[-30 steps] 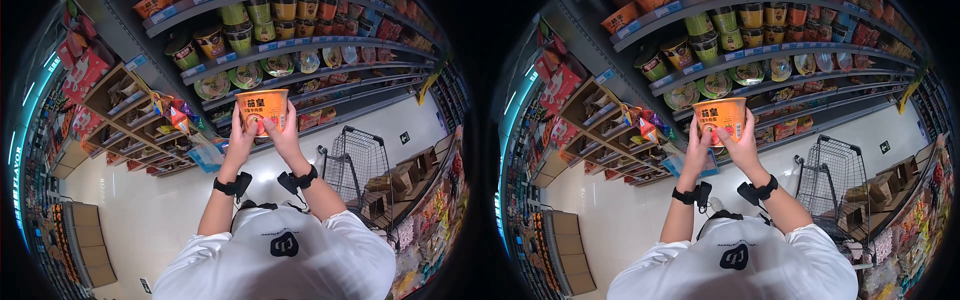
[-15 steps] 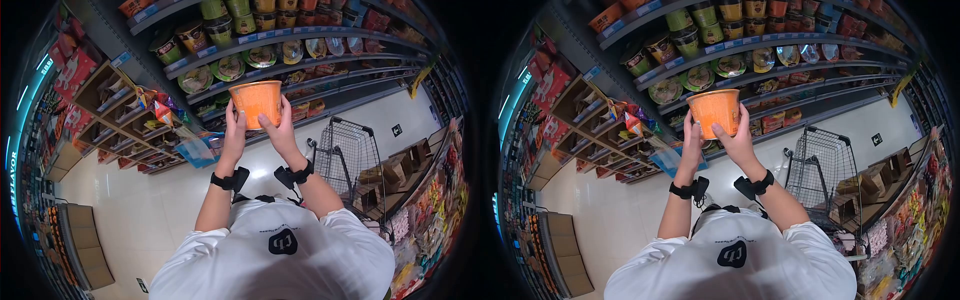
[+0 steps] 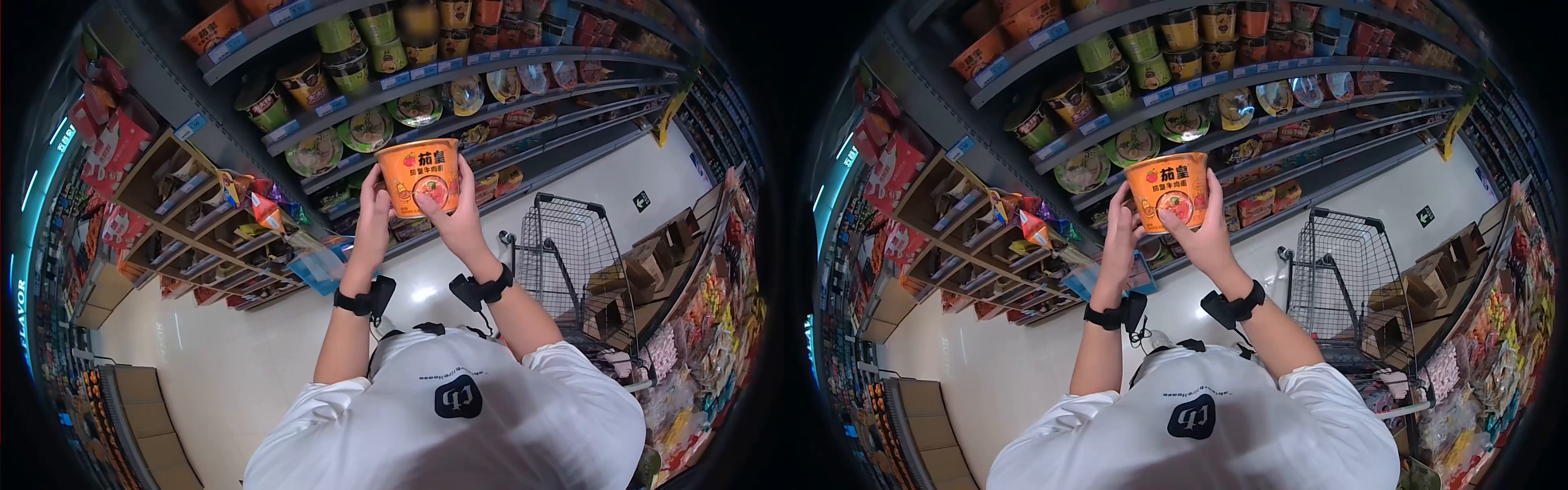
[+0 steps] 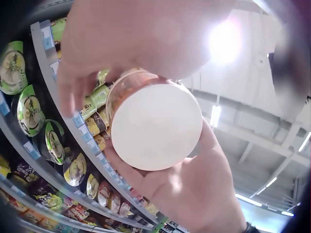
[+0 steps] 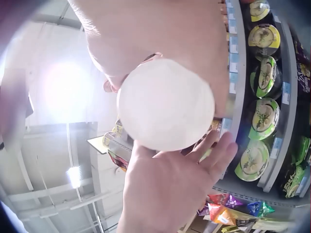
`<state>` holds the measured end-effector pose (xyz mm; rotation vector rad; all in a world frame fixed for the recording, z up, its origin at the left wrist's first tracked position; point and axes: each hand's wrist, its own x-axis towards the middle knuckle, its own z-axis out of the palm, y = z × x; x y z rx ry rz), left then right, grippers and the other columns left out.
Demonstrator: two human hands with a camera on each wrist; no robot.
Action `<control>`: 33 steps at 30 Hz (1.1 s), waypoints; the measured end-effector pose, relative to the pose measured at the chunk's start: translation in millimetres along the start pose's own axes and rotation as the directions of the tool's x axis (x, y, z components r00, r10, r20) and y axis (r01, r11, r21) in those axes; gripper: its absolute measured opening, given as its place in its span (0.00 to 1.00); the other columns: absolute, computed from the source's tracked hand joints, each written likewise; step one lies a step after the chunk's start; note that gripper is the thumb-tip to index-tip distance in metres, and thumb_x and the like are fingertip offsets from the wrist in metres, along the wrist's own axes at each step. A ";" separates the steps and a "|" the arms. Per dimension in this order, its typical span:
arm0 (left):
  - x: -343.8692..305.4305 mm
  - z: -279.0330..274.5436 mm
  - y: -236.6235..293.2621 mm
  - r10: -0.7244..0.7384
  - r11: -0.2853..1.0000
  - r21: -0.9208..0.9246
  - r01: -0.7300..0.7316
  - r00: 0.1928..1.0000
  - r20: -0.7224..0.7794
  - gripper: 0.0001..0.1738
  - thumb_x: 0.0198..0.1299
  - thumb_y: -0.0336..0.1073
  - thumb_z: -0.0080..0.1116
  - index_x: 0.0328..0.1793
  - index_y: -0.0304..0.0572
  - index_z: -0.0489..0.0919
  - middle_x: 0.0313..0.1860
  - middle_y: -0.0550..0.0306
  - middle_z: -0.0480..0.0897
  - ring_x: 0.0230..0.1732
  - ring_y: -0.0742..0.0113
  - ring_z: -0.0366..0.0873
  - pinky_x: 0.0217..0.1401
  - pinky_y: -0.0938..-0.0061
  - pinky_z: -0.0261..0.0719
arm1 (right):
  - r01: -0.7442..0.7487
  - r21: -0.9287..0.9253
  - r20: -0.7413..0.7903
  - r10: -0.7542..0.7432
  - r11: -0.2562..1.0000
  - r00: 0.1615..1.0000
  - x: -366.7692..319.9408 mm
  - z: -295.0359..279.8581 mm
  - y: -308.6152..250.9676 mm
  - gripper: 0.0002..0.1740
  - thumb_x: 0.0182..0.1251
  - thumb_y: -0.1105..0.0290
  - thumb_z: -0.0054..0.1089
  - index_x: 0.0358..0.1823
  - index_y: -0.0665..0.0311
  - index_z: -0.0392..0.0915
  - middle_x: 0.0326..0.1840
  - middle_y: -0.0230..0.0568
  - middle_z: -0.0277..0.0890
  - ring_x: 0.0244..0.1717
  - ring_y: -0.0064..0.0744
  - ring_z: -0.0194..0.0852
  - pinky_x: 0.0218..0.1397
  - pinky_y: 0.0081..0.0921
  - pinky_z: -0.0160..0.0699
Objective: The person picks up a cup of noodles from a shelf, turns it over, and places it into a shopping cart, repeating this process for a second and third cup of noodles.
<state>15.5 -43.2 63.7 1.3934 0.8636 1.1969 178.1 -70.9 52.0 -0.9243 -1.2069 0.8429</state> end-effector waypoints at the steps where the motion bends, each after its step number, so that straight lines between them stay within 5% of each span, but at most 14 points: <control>1: -1.6 3.0 3.2 0.033 0.999 0.032 -0.034 0.998 0.054 0.47 0.73 0.60 0.44 0.82 0.36 0.41 0.79 0.44 0.54 0.76 0.56 0.58 0.75 0.67 0.59 | 0.079 -0.244 -0.048 -0.093 0.967 0.995 0.3 1.1 3.5 0.45 0.72 0.55 0.59 0.78 0.66 0.43 0.75 0.49 0.53 0.75 0.35 0.53 0.76 0.34 0.56; 4: 9.2 5.6 -0.4 0.157 0.972 0.162 -0.170 0.983 0.094 0.47 0.73 0.57 0.46 0.82 0.34 0.37 0.77 0.43 0.56 0.74 0.55 0.62 0.74 0.67 0.61 | 0.134 -0.052 0.032 -0.133 0.990 0.991 6.6 -4.1 -2.6 0.45 0.70 0.57 0.61 0.78 0.67 0.43 0.74 0.53 0.50 0.72 0.40 0.57 0.72 0.33 0.63; 9: 8.4 9.6 4.4 0.058 0.989 -0.143 -0.045 0.995 0.085 0.44 0.73 0.60 0.43 0.81 0.36 0.44 0.74 0.48 0.61 0.72 0.61 0.63 0.74 0.68 0.61 | -0.181 0.363 0.027 0.184 0.914 0.983 11.1 -15.0 -1.4 0.46 0.70 0.57 0.62 0.77 0.67 0.44 0.74 0.50 0.53 0.72 0.36 0.58 0.72 0.33 0.63; 12: 17.3 12.4 -20.4 0.014 0.919 -0.390 0.054 0.985 0.170 0.39 0.75 0.57 0.41 0.80 0.40 0.49 0.71 0.54 0.66 0.70 0.67 0.65 0.72 0.69 0.62 | -0.229 0.340 0.198 0.169 0.912 0.966 15.3 -20.7 -0.7 0.48 0.68 0.56 0.64 0.77 0.70 0.43 0.73 0.52 0.54 0.71 0.37 0.60 0.72 0.33 0.63; 14: 22.3 12.7 -36.3 0.104 0.995 0.002 -0.104 0.994 0.021 0.38 0.75 0.58 0.41 0.79 0.39 0.52 0.68 0.53 0.67 0.69 0.66 0.66 0.72 0.69 0.62 | -0.183 0.325 0.148 0.141 0.928 0.979 13.3 -18.8 -11.2 0.50 0.68 0.54 0.65 0.77 0.72 0.43 0.73 0.52 0.55 0.70 0.38 0.62 0.72 0.33 0.63; 17: 20.7 28.7 -17.4 0.008 0.998 -0.065 -0.004 0.997 0.072 0.41 0.73 0.56 0.46 0.79 0.36 0.47 0.70 0.47 0.64 0.71 0.60 0.63 0.73 0.67 0.60 | 0.166 -0.381 -0.079 -0.211 0.910 0.974 8.8 -25.3 0.7 0.49 0.68 0.53 0.64 0.77 0.71 0.44 0.73 0.50 0.56 0.72 0.39 0.59 0.71 0.35 0.62; 20: 19.7 42.9 -23.9 0.106 0.990 0.080 -0.115 0.989 0.103 0.46 0.70 0.53 0.55 0.79 0.35 0.43 0.73 0.44 0.61 0.73 0.59 0.61 0.75 0.65 0.59 | 0.138 -0.196 0.024 -0.136 0.971 0.990 9.9 -45.7 8.8 0.48 0.69 0.54 0.63 0.78 0.70 0.44 0.72 0.51 0.56 0.72 0.40 0.58 0.73 0.36 0.60; 21: 19.8 44.1 -25.9 0.050 0.998 -0.046 -0.046 0.996 0.072 0.46 0.70 0.54 0.54 0.79 0.35 0.45 0.73 0.45 0.61 0.72 0.60 0.62 0.74 0.66 0.60 | 0.027 0.106 0.011 -0.029 0.994 1.000 9.1 -48.0 1.4 0.45 0.70 0.54 0.62 0.77 0.68 0.48 0.74 0.50 0.54 0.72 0.40 0.57 0.73 0.34 0.58; 23: 20.0 47.7 -35.3 0.006 0.956 -0.294 0.016 0.997 0.074 0.43 0.71 0.56 0.51 0.79 0.37 0.47 0.73 0.47 0.62 0.72 0.63 0.62 0.74 0.66 0.61 | -0.069 0.175 0.022 0.066 0.982 0.998 11.5 -57.1 1.5 0.43 0.70 0.54 0.61 0.76 0.68 0.50 0.74 0.48 0.56 0.72 0.37 0.58 0.73 0.32 0.59; 25: 18.2 49.8 -42.8 -0.056 0.926 -0.366 0.096 0.991 0.119 0.43 0.72 0.57 0.48 0.79 0.38 0.47 0.73 0.47 0.62 0.72 0.63 0.62 0.74 0.66 0.60 | -0.307 0.384 0.239 0.227 0.871 0.944 14.2 -68.3 7.1 0.40 0.71 0.55 0.60 0.74 0.68 0.54 0.71 0.44 0.62 0.70 0.29 0.61 0.73 0.29 0.59; 28: 40.1 43.3 -62.0 -0.100 0.931 -0.331 0.152 0.981 0.168 0.41 0.74 0.58 0.42 0.80 0.38 0.46 0.74 0.47 0.61 0.74 0.61 0.60 0.75 0.67 0.57 | -0.290 0.464 0.171 0.236 0.837 0.957 18.5 -64.3 19.9 0.38 0.72 0.55 0.60 0.73 0.69 0.55 0.69 0.41 0.65 0.68 0.26 0.64 0.72 0.27 0.61; 30: 64.6 42.6 -75.4 0.047 0.980 0.188 -0.059 0.996 0.071 0.40 0.75 0.55 0.40 0.80 0.37 0.45 0.73 0.45 0.62 0.73 0.58 0.61 0.76 0.66 0.57 | -0.232 0.346 0.037 0.234 0.909 0.971 24.8 -61.7 27.6 0.39 0.70 0.57 0.62 0.73 0.70 0.55 0.68 0.43 0.66 0.67 0.28 0.65 0.71 0.26 0.62; 31: 73.5 47.8 -68.1 0.004 0.996 -0.090 0.006 0.994 0.109 0.38 0.75 0.48 0.45 0.80 0.35 0.45 0.71 0.43 0.64 0.71 0.58 0.64 0.74 0.67 0.61 | -0.186 0.212 -0.080 0.206 0.960 0.975 29.2 -61.1 30.5 0.41 0.68 0.58 0.65 0.72 0.71 0.54 0.67 0.45 0.66 0.66 0.30 0.67 0.70 0.26 0.64; 33: 94.7 58.8 -71.8 -0.061 0.990 -0.114 0.084 0.980 0.188 0.39 0.73 0.45 0.48 0.80 0.35 0.46 0.70 0.43 0.65 0.69 0.59 0.65 0.72 0.68 0.63 | -0.159 -0.048 -0.258 0.142 0.986 0.956 36.1 -63.9 39.4 0.46 0.63 0.60 0.71 0.73 0.72 0.51 0.66 0.51 0.65 0.66 0.35 0.67 0.69 0.30 0.66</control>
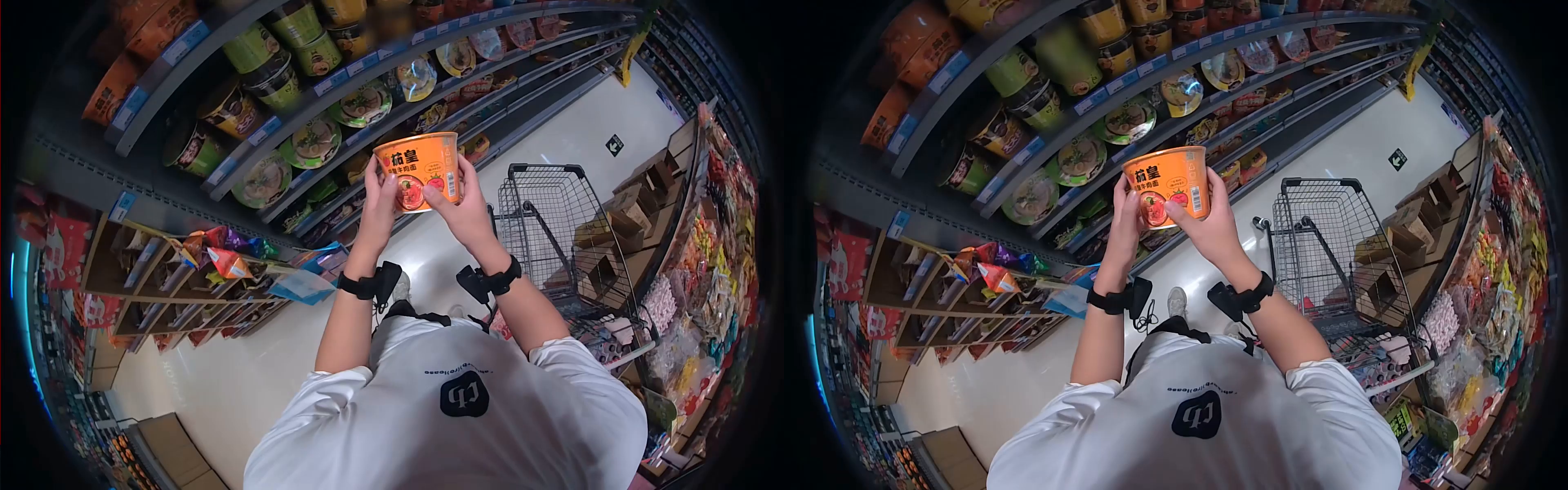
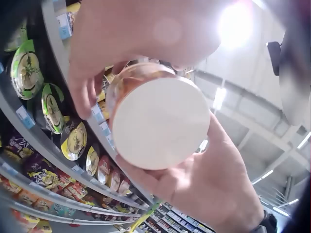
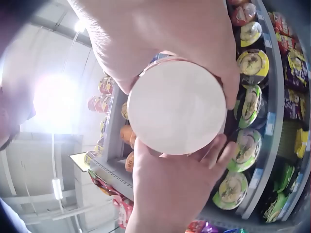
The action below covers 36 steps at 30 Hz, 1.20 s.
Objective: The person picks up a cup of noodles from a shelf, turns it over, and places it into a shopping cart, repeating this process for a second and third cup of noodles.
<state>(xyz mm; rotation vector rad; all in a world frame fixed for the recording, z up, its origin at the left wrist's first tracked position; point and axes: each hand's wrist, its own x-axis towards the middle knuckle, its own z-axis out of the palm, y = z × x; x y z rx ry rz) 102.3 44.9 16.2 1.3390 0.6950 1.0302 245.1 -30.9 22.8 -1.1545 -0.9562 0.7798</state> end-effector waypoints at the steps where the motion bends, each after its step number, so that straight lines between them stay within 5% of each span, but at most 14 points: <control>1: 10.2 4.0 -0.9 -0.067 0.997 -0.021 0.068 0.997 0.040 0.39 0.72 0.42 0.52 0.80 0.34 0.46 0.69 0.43 0.67 0.68 0.60 0.67 0.71 0.69 0.65 | 0.001 -0.022 -0.030 -0.001 1.000 1.000 3.6 -1.6 2.6 0.46 0.63 0.60 0.71 0.73 0.72 0.51 0.66 0.51 0.65 0.66 0.35 0.67 0.69 0.30 0.66; 5: 55.9 14.8 -10.2 0.016 0.994 -0.105 0.006 0.979 0.203 0.42 0.70 0.41 0.56 0.81 0.36 0.46 0.68 0.46 0.68 0.67 0.63 0.68 0.70 0.69 0.67 | 0.083 -0.088 -0.126 -0.094 0.993 0.988 22.6 -12.8 -2.6 0.47 0.65 0.59 0.68 0.74 0.71 0.47 0.68 0.53 0.61 0.70 0.40 0.62 0.71 0.35 0.64; 8: 80.4 20.7 -12.1 -0.011 0.972 -0.211 0.099 0.925 0.381 0.39 0.72 0.45 0.49 0.81 0.37 0.46 0.68 0.48 0.68 0.67 0.64 0.68 0.69 0.70 0.67 | -0.068 0.222 -0.214 0.117 0.973 0.970 28.5 -28.9 -10.1 0.46 0.70 0.59 0.62 0.77 0.71 0.44 0.70 0.52 0.60 0.73 0.39 0.58 0.75 0.34 0.57; 11: 98.0 26.2 -27.5 -0.099 0.924 -0.243 0.294 0.799 0.593 0.38 0.72 0.46 0.45 0.81 0.38 0.47 0.69 0.50 0.67 0.68 0.65 0.67 0.71 0.71 0.64 | -0.018 0.188 -0.189 0.054 0.982 0.981 18.6 -43.9 -11.8 0.48 0.69 0.58 0.63 0.78 0.71 0.42 0.74 0.50 0.56 0.75 0.38 0.56 0.76 0.33 0.55; 13: 112.8 27.7 -39.7 -0.104 0.952 -0.080 0.294 0.561 0.821 0.41 0.70 0.47 0.50 0.82 0.40 0.47 0.70 0.52 0.66 0.68 0.66 0.66 0.71 0.71 0.64 | -0.018 0.184 -0.253 0.065 0.983 0.965 0.5 -57.3 -14.2 0.50 0.66 0.61 0.67 0.78 0.72 0.43 0.78 0.50 0.51 0.77 0.37 0.52 0.78 0.33 0.52; 17: 125.4 64.0 -57.2 -0.084 0.954 -0.026 0.297 0.353 0.932 0.54 0.55 0.39 0.74 0.81 0.48 0.48 0.70 0.56 0.65 0.70 0.63 0.64 0.62 0.69 0.77 | 0.104 -0.034 -0.344 -0.110 0.994 0.933 -36.0 -92.6 -5.7 0.57 0.55 0.71 0.75 0.79 0.68 0.42 0.79 0.48 0.49 0.80 0.39 0.46 0.80 0.35 0.49; 19: 119.8 96.2 -54.0 -0.157 0.960 0.064 0.273 0.333 0.930 0.63 0.46 0.33 0.79 0.81 0.50 0.45 0.72 0.53 0.64 0.72 0.60 0.65 0.67 0.65 0.75 | -0.116 -0.044 -0.425 0.086 0.992 0.901 -52.8 -104.1 -6.4 0.59 0.54 0.72 0.76 0.80 0.64 0.42 0.79 0.45 0.49 0.80 0.39 0.47 0.79 0.36 0.52; 20: 116.1 110.2 -52.6 -0.057 0.990 0.005 0.141 0.366 0.929 0.64 0.43 0.31 0.80 0.81 0.50 0.45 0.73 0.52 0.64 0.72 0.59 0.65 0.68 0.63 0.74 | -0.077 0.170 -0.434 0.145 0.982 0.889 -58.3 -107.1 -7.1 0.61 0.53 0.72 0.77 0.81 0.60 0.40 0.79 0.41 0.49 0.79 0.37 0.48 0.78 0.36 0.56; 22: 111.0 137.0 -53.9 0.062 0.996 -0.033 -0.082 0.376 0.925 0.69 0.37 0.28 0.82 0.81 0.50 0.44 0.74 0.49 0.64 0.73 0.56 0.66 0.73 0.57 0.70 | -0.029 0.223 -0.452 0.130 0.974 0.882 -65.1 -117.1 -17.5 0.61 0.53 0.72 0.77 0.81 0.60 0.39 0.79 0.40 0.49 0.79 0.35 0.49 0.78 0.35 0.57; 31: 132.1 249.2 -65.6 0.149 0.983 -0.099 -0.152 0.366 0.919 0.67 0.37 0.36 0.84 0.79 0.44 0.46 0.72 0.45 0.66 0.71 0.57 0.68 0.71 0.62 0.71 | 0.116 0.169 -0.457 -0.026 0.979 0.889 -47.4 -219.0 -9.5 0.66 0.53 0.66 0.79 0.81 0.59 0.32 0.79 0.39 0.46 0.79 0.32 0.46 0.79 0.36 0.52; 32: 134.3 264.1 -66.9 0.208 0.965 -0.123 -0.232 0.390 0.897 0.68 0.37 0.39 0.85 0.79 0.45 0.46 0.71 0.44 0.66 0.71 0.55 0.67 0.71 0.61 0.72 | 0.227 -0.017 -0.499 -0.205 0.974 0.842 -40.2 -229.2 -6.4 0.52 0.65 0.55 0.69 0.79 0.61 0.41 0.74 0.39 0.54 0.76 0.32 0.51 0.77 0.35 0.55; 33: 134.3 274.9 -70.3 0.260 0.942 -0.136 -0.306 0.410 0.874 0.68 0.37 0.42 0.85 0.79 0.45 0.46 0.70 0.43 0.66 0.71 0.53 0.67 0.70 0.61 0.72 | 0.229 -0.013 -0.498 -0.205 0.973 0.842 -36.5 -244.4 -3.9 0.52 0.65 0.55 0.69 0.79 0.61 0.41 0.74 0.39 0.54 0.76 0.32 0.51 0.77 0.35 0.55; 35: 139.1 299.1 -71.0 0.043 0.995 -0.003 -0.098 0.413 0.910 0.67 0.42 0.50 0.81 0.79 0.42 0.44 0.69 0.41 0.65 0.68 0.52 0.69 0.64 0.58 0.77 | 0.135 0.162 -0.729 0.027 0.978 0.684 -28.1 -279.7 3.8 0.38 0.75 0.44 0.50 0.73 0.64 0.53 0.67 0.40 0.62 0.70 0.27 0.57 0.71 0.33 0.63; 36: 139.3 308.8 -74.4 0.017 0.993 0.034 -0.116 0.409 0.912 0.63 0.48 0.50 0.77 0.80 0.42 0.44 0.66 0.41 0.68 0.65 0.55 0.71 0.63 0.59 0.77 | 0.059 -0.052 -0.780 -0.077 0.997 0.622 -18.3 -287.9 -8.6 0.35 0.79 0.39 0.33 0.64 0.65 0.62 0.55 0.42 0.70 0.53 0.23 0.72 0.51 0.24 0.75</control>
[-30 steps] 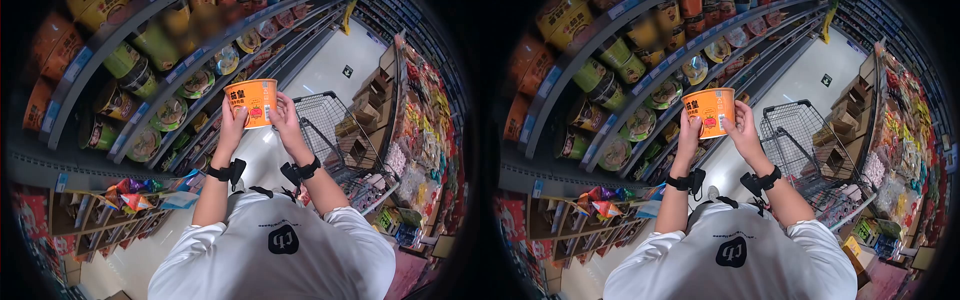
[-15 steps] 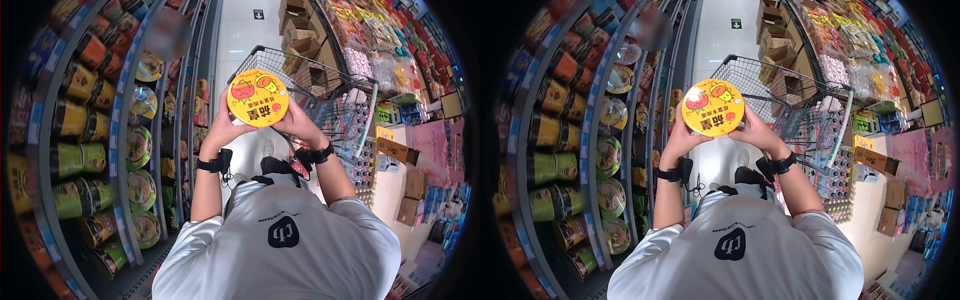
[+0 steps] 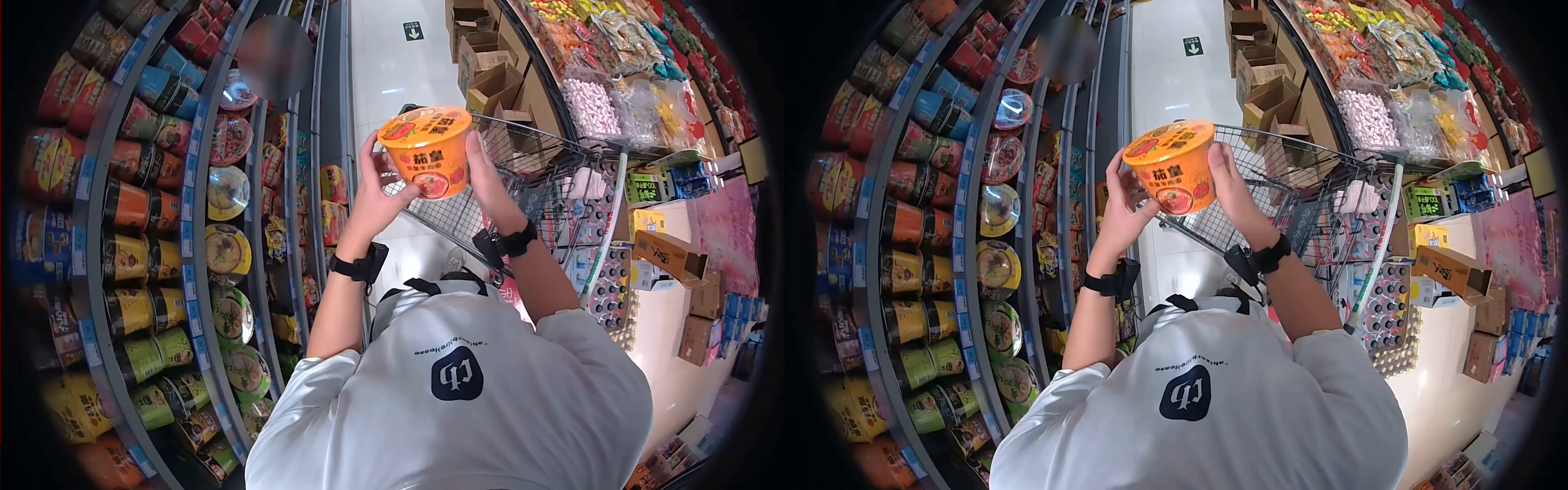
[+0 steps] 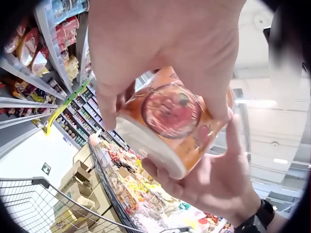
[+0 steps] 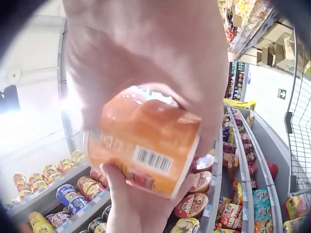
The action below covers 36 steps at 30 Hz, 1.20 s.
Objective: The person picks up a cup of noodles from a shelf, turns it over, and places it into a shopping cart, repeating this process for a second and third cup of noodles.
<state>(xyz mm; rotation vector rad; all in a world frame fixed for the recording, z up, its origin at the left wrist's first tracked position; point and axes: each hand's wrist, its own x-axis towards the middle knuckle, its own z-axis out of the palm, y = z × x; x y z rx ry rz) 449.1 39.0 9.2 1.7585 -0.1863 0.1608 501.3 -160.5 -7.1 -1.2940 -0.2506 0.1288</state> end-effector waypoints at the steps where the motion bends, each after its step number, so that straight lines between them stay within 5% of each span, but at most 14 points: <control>1: 9.8 4.2 -4.6 -0.023 0.999 0.032 0.022 1.000 0.010 0.60 0.53 0.51 0.74 0.80 0.42 0.43 0.62 0.41 0.72 0.62 0.57 0.74 0.62 0.60 0.78 | -0.002 0.005 -0.005 0.002 1.000 1.000 7.8 -8.8 -10.9 0.35 0.79 0.39 0.33 0.64 0.65 0.62 0.55 0.42 0.70 0.53 0.23 0.72 0.51 0.24 0.75; 3: 35.3 22.0 -20.5 -0.073 0.997 -0.018 0.072 0.992 -0.100 0.53 0.59 0.52 0.67 0.79 0.42 0.46 0.52 0.44 0.76 0.52 0.60 0.79 0.54 0.64 0.81 | -0.293 -0.189 0.134 0.320 0.937 0.938 21.7 -28.7 -24.5 0.36 0.78 0.39 0.35 0.62 0.67 0.65 0.44 0.40 0.75 0.35 0.21 0.76 0.33 0.16 0.75; 4: 46.6 28.1 -26.1 -0.131 0.990 -0.078 0.117 0.969 -0.210 0.46 0.65 0.54 0.61 0.77 0.42 0.48 0.43 0.46 0.80 0.43 0.62 0.83 0.46 0.68 0.84 | -0.280 -0.160 0.034 0.288 0.947 0.957 26.4 -26.5 -17.3 0.38 0.76 0.37 0.35 0.62 0.68 0.66 0.33 0.36 0.75 0.20 0.20 0.74 0.21 0.14 0.72; 5: 55.3 29.1 -32.2 -0.140 0.989 -0.078 0.127 0.969 -0.203 0.46 0.65 0.54 0.61 0.77 0.42 0.48 0.43 0.46 0.80 0.43 0.62 0.83 0.46 0.68 0.84 | -0.289 -0.155 0.027 0.297 0.945 0.955 34.5 -33.1 -16.2 0.38 0.76 0.37 0.35 0.62 0.68 0.66 0.33 0.36 0.75 0.20 0.20 0.74 0.21 0.14 0.72; 8: 80.3 35.5 -27.9 -0.504 0.850 -0.188 0.493 0.864 -0.015 0.36 0.72 0.63 0.41 0.64 0.34 0.60 0.20 0.57 0.76 0.09 0.69 0.72 0.11 0.78 0.72 | -0.468 -0.186 0.034 0.482 0.864 0.876 49.8 -47.6 -19.1 0.41 0.74 0.34 0.34 0.60 0.70 0.67 0.27 0.41 0.77 0.14 0.22 0.73 0.13 0.15 0.72; 11: 105.7 41.2 -42.0 -0.634 0.755 -0.077 0.651 0.755 0.168 0.39 0.71 0.67 0.35 0.38 0.34 0.77 0.13 0.62 0.69 0.08 0.72 0.68 0.09 0.78 0.70 | -0.633 -0.120 0.154 0.644 0.765 0.749 58.1 -68.8 -6.1 0.44 0.74 0.32 0.29 0.56 0.71 0.70 0.23 0.45 0.78 0.12 0.23 0.73 0.12 0.16 0.74; 19: 173.0 85.8 -107.4 -0.704 0.703 0.266 0.660 0.591 0.394 0.48 0.68 0.73 0.25 0.25 0.34 0.77 0.11 0.61 0.68 0.08 0.69 0.67 0.10 0.74 0.69 | -0.752 0.141 0.083 0.750 0.644 0.657 57.7 -123.7 30.1 0.39 0.76 0.35 0.27 0.58 0.66 0.69 0.27 0.50 0.81 0.15 0.26 0.78 0.12 0.18 0.76; 25: 220.1 108.0 -130.4 -0.639 0.767 0.325 0.554 0.609 0.470 0.44 0.69 0.71 0.32 0.40 0.34 0.82 0.22 0.56 0.80 0.19 0.71 0.75 0.20 0.75 0.75 | -0.626 0.490 0.063 0.692 0.607 0.719 51.7 -135.9 61.4 0.39 0.76 0.33 0.27 0.63 0.59 0.68 0.34 0.53 0.83 0.21 0.24 0.77 0.25 0.17 0.77; 28: 226.9 131.6 -123.9 -0.558 0.827 0.381 0.413 0.685 0.469 0.39 0.69 0.67 0.38 0.55 0.36 0.83 0.33 0.52 0.85 0.31 0.68 0.81 0.30 0.74 0.79 | -0.372 0.881 0.147 0.579 0.291 0.802 36.7 -131.5 93.0 0.31 0.80 0.42 0.28 0.69 0.56 0.64 0.55 0.73 0.73 0.33 0.29 0.75 0.36 0.20 0.75; 31: 235.9 156.2 -161.9 -0.616 0.788 0.423 0.448 0.577 0.537 0.34 0.69 0.64 0.43 0.52 0.39 0.84 0.29 0.61 0.81 0.30 0.75 0.77 0.26 0.79 0.72 | -0.192 0.979 0.124 0.528 0.075 0.840 26.3 -131.6 129.2 0.33 0.79 0.41 0.30 0.73 0.57 0.59 0.65 0.76 0.63 0.43 0.34 0.75 0.46 0.27 0.76; 32: 238.3 162.5 -173.5 -0.642 0.765 0.439 0.471 0.506 0.575 0.33 0.70 0.61 0.44 0.61 0.43 0.81 0.30 0.59 0.81 0.32 0.74 0.77 0.31 0.79 0.74 | -0.162 0.987 0.141 0.483 0.003 0.864 18.9 -136.9 142.0 0.36 0.78 0.40 0.32 0.75 0.57 0.57 0.69 0.70 0.60 0.55 0.44 0.73 0.54 0.31 0.74; 33: 236.9 167.8 -186.7 -0.638 0.769 0.444 0.460 0.498 0.588 0.33 0.70 0.61 0.44 0.61 0.43 0.81 0.30 0.59 0.81 0.32 0.74 0.77 0.31 0.79 0.74 | -0.145 0.989 0.124 0.480 0.007 0.869 14.7 -143.0 151.9 0.36 0.78 0.40 0.32 0.75 0.57 0.57 0.69 0.70 0.60 0.55 0.44 0.73 0.54 0.31 0.74; 35: 224.5 172.8 -215.5 -0.534 0.832 0.323 0.451 0.497 0.684 0.33 0.70 0.58 0.45 0.72 0.47 0.73 0.34 0.57 0.82 0.36 0.72 0.77 0.38 0.77 0.76 | -0.188 0.943 -0.006 0.579 0.274 0.815 4.9 -151.3 166.0 0.40 0.75 0.35 0.32 0.76 0.56 0.51 0.72 0.61 0.59 0.63 0.52 0.70 0.62 0.34 0.72; 36: 228.0 168.9 -232.7 -0.457 0.886 0.369 0.280 0.405 0.792 0.34 0.70 0.54 0.47 0.78 0.51 0.65 0.41 0.54 0.82 0.44 0.72 0.77 0.46 0.76 0.76 | -0.205 0.906 -0.114 0.679 0.371 0.725 8.1 -149.9 148.3 0.44 0.73 0.39 0.47 0.78 0.56 0.44 0.74 0.53 0.56 0.70 0.52 0.65 0.71 0.40 0.66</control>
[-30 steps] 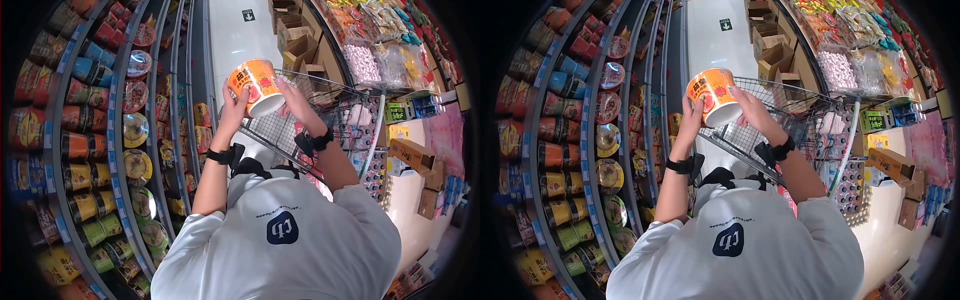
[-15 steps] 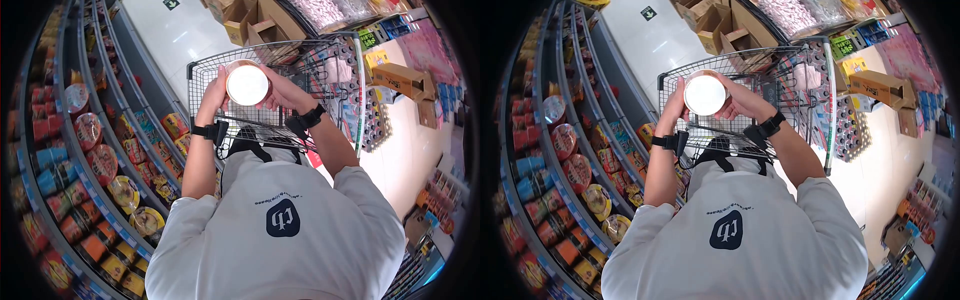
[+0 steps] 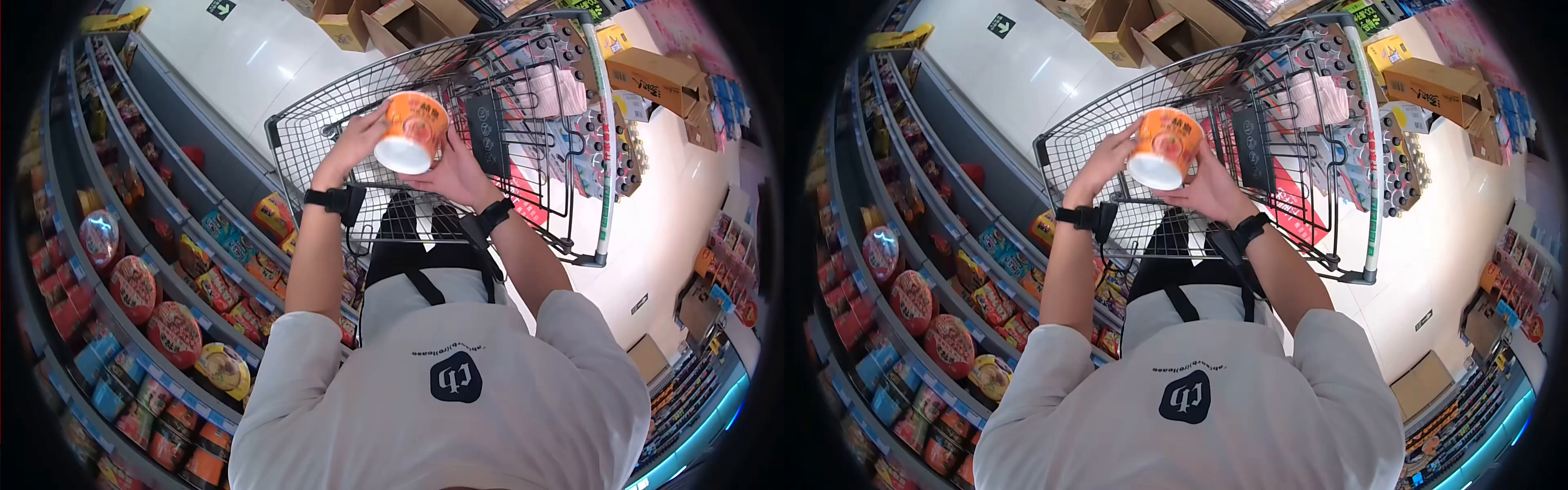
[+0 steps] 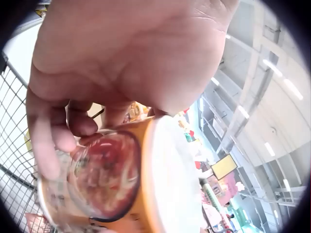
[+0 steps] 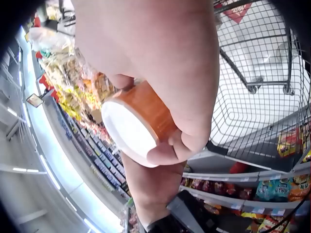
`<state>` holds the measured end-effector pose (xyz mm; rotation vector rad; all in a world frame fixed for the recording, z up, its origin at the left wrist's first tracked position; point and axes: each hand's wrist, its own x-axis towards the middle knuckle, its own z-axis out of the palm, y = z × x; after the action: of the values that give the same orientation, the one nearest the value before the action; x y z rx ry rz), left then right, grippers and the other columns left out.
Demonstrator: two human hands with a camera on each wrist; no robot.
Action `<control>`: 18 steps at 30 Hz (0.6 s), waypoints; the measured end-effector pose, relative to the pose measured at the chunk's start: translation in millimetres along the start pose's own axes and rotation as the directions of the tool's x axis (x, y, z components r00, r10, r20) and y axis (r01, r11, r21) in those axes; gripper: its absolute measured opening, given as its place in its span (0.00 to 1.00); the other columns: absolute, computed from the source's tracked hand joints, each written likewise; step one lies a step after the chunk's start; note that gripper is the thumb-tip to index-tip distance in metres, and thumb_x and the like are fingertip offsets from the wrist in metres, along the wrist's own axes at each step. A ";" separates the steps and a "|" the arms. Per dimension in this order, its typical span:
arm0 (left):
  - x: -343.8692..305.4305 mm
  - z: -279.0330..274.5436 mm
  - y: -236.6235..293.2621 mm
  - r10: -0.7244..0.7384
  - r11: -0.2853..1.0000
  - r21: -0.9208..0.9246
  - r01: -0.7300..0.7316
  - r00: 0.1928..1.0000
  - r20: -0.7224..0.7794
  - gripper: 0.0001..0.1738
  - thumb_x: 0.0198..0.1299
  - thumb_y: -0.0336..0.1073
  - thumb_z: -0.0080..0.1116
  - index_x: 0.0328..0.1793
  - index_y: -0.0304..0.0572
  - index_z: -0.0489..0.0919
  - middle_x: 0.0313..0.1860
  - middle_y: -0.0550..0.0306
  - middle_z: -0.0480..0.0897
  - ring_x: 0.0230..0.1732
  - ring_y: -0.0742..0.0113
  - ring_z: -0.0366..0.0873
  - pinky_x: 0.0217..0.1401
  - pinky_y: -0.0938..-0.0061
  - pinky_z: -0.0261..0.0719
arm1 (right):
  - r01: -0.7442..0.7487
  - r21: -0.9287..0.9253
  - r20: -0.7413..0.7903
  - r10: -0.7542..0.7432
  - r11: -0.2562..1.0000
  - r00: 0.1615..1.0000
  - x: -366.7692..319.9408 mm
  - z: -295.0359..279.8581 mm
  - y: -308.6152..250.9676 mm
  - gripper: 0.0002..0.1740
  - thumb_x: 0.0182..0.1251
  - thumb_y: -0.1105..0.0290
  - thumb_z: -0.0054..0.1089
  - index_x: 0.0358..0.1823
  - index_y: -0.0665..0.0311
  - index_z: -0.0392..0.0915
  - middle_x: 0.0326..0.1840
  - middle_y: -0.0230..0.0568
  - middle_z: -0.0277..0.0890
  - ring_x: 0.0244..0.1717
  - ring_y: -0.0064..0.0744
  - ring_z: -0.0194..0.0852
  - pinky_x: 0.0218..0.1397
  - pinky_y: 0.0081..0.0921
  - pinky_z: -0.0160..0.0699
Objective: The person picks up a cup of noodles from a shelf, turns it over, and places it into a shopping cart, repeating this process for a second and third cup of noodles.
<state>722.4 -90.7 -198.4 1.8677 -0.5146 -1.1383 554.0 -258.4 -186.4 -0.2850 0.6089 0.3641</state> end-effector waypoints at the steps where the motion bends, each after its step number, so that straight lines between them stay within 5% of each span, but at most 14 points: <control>1: 0.6 6.4 -4.8 0.035 0.997 -0.076 -0.033 0.999 0.025 0.32 0.69 0.47 0.53 0.76 0.42 0.67 0.51 0.46 0.83 0.52 0.64 0.80 0.58 0.74 0.75 | 0.011 0.014 -0.001 -0.011 1.000 1.000 12.1 -23.4 2.8 0.44 0.73 0.39 0.47 0.78 0.56 0.44 0.74 0.53 0.56 0.70 0.52 0.65 0.71 0.40 0.66; 2: -3.9 16.4 -10.8 -0.003 0.985 -0.170 0.005 1.000 0.010 0.34 0.68 0.45 0.55 0.77 0.42 0.64 0.58 0.45 0.79 0.57 0.62 0.76 0.62 0.72 0.73 | 0.195 -0.410 -0.089 -0.252 0.891 0.964 28.2 -58.8 12.9 0.48 0.69 0.45 0.57 0.78 0.58 0.40 0.74 0.54 0.56 0.70 0.51 0.64 0.71 0.42 0.66; 3: -6.6 26.5 -13.2 -0.044 0.965 -0.260 0.044 0.999 0.004 0.36 0.68 0.43 0.56 0.79 0.42 0.60 0.64 0.43 0.74 0.63 0.59 0.73 0.65 0.70 0.71 | 0.267 -0.763 -0.076 -0.492 0.589 0.867 39.1 -81.8 20.5 0.54 0.65 0.51 0.68 0.78 0.60 0.36 0.73 0.55 0.55 0.70 0.50 0.63 0.72 0.43 0.65; 4: -0.4 36.8 -27.9 -0.048 0.925 -0.377 0.049 0.999 0.013 0.38 0.69 0.43 0.59 0.79 0.43 0.55 0.69 0.40 0.67 0.70 0.52 0.65 0.69 0.64 0.69 | 0.277 -0.722 -0.081 -0.476 0.634 0.876 39.5 -84.1 18.6 0.61 0.55 0.65 0.78 0.77 0.63 0.35 0.73 0.54 0.54 0.75 0.48 0.55 0.73 0.40 0.63; 5: 8.4 50.1 -49.5 0.042 0.910 -0.413 -0.044 0.999 -0.014 0.35 0.69 0.47 0.58 0.73 0.40 0.55 0.69 0.39 0.68 0.73 0.51 0.62 0.69 0.63 0.69 | 0.279 -0.713 -0.100 -0.487 0.644 0.868 43.1 -89.3 19.1 0.61 0.55 0.65 0.78 0.77 0.63 0.35 0.73 0.54 0.54 0.75 0.48 0.55 0.73 0.40 0.63; 7: 25.4 63.4 -68.9 -0.078 0.892 -0.449 0.051 0.996 -0.042 0.27 0.72 0.50 0.54 0.66 0.47 0.58 0.69 0.50 0.68 0.67 0.63 0.67 0.66 0.67 0.68 | 0.234 -0.972 0.164 -0.678 0.012 0.716 52.4 -102.9 17.9 0.65 0.51 0.70 0.78 0.79 0.63 0.32 0.74 0.56 0.54 0.77 0.46 0.52 0.71 0.36 0.66; 9: 41.5 70.7 -72.6 -0.325 0.799 -0.549 0.246 0.945 -0.048 0.25 0.70 0.51 0.56 0.59 0.49 0.58 0.64 0.53 0.72 0.64 0.67 0.69 0.60 0.71 0.70 | 0.210 -0.976 0.114 -0.685 0.058 0.719 65.4 -120.8 15.1 0.68 0.48 0.74 0.78 0.80 0.61 0.29 0.75 0.55 0.54 0.76 0.45 0.52 0.72 0.34 0.64; 11: 71.9 85.5 -105.0 -0.245 0.862 -0.480 0.162 0.963 -0.116 0.28 0.68 0.46 0.61 0.60 0.45 0.56 0.57 0.55 0.75 0.57 0.72 0.74 0.48 0.76 0.75 | 0.112 -0.879 -0.111 -0.427 0.463 0.897 81.7 -141.7 7.9 0.69 0.47 0.76 0.77 0.80 0.59 0.28 0.75 0.53 0.53 0.77 0.45 0.52 0.74 0.38 0.60; 12: 89.5 89.4 -133.7 -0.185 0.892 -0.439 0.107 0.973 -0.139 0.28 0.68 0.43 0.62 0.60 0.42 0.56 0.57 0.54 0.75 0.55 0.71 0.74 0.47 0.76 0.77 | 0.101 -0.879 -0.119 -0.419 0.466 0.900 88.0 -147.4 3.0 0.69 0.47 0.76 0.77 0.80 0.59 0.28 0.75 0.53 0.53 0.77 0.45 0.52 0.74 0.38 0.60; 15: 121.6 95.8 -168.0 -0.146 0.905 -0.417 0.078 0.980 -0.133 0.28 0.68 0.37 0.61 0.61 0.38 0.55 0.57 0.51 0.73 0.55 0.68 0.76 0.49 0.75 0.80 | 0.040 -0.478 -0.268 -0.189 0.877 0.945 104.8 -150.6 -18.8 0.55 0.62 0.71 0.67 0.81 0.48 0.34 0.75 0.43 0.54 0.75 0.38 0.54 0.66 0.39 0.70; 16: 131.2 97.8 -173.1 -0.165 0.894 -0.436 0.100 0.980 -0.113 0.27 0.68 0.35 0.60 0.61 0.36 0.55 0.57 0.50 0.72 0.55 0.66 0.76 0.50 0.74 0.81 | 0.051 -0.540 -0.335 -0.271 0.840 0.903 110.4 -145.1 -20.5 0.44 0.68 0.68 0.62 0.79 0.45 0.45 0.71 0.40 0.62 0.71 0.36 0.62 0.63 0.39 0.73; 18: 150.7 103.2 -196.2 -0.161 0.949 -0.297 0.103 0.971 -0.176 0.27 0.67 0.34 0.60 0.61 0.35 0.56 0.58 0.48 0.72 0.55 0.65 0.76 0.50 0.74 0.81 | 0.059 -0.576 -0.356 -0.316 0.815 0.880 130.1 -156.5 -26.1 0.42 0.67 0.68 0.63 0.78 0.49 0.49 0.68 0.39 0.66 0.68 0.37 0.65 0.63 0.40 0.73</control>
<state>691.4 -138.2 -460.4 1.7553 -0.1041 -1.0366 585.1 -306.6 -383.4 -1.0071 0.9054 0.2702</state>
